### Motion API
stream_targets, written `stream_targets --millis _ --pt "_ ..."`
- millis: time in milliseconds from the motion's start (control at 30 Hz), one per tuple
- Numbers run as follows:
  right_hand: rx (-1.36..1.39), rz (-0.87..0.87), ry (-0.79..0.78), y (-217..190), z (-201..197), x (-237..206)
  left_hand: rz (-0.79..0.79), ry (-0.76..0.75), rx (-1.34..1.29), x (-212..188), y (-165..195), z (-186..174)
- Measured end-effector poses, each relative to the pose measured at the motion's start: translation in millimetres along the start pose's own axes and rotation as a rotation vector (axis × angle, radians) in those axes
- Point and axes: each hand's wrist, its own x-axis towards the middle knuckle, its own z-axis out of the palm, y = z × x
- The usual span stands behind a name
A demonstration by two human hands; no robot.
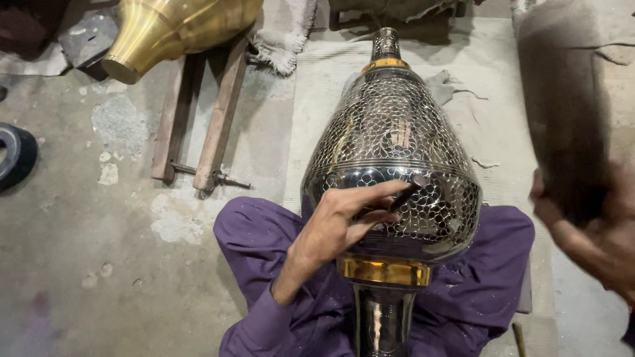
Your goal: The person sits on the floor with a large brass vessel on their lap and decorates its surface. They hold a punch against the metal and repeatedly strike it with a wooden mallet, working patterned designs into the vessel body section by section.
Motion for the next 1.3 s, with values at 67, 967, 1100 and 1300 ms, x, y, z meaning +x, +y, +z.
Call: stream_targets --millis 67,967,1100,1300 --pt "-0.490 -0.047 -0.123 6.5 -3.4 -6.2 0.079 -0.022 0.071 4.9 0.3 -3.6" --pt "-0.592 -0.281 0.111 79.5 13.0 -74.4 0.214 -0.407 0.315 29.4 -8.7 -12.0" --pt "-0.066 -0.050 0.176 61.0 18.6 -61.4 0.136 -0.337 0.281 23.8 11.7 -20.3" --pt "-0.391 -0.116 -0.013 40.0 -2.0 -38.8 0.081 -0.207 0.198 16.5 30.0 -24.2"
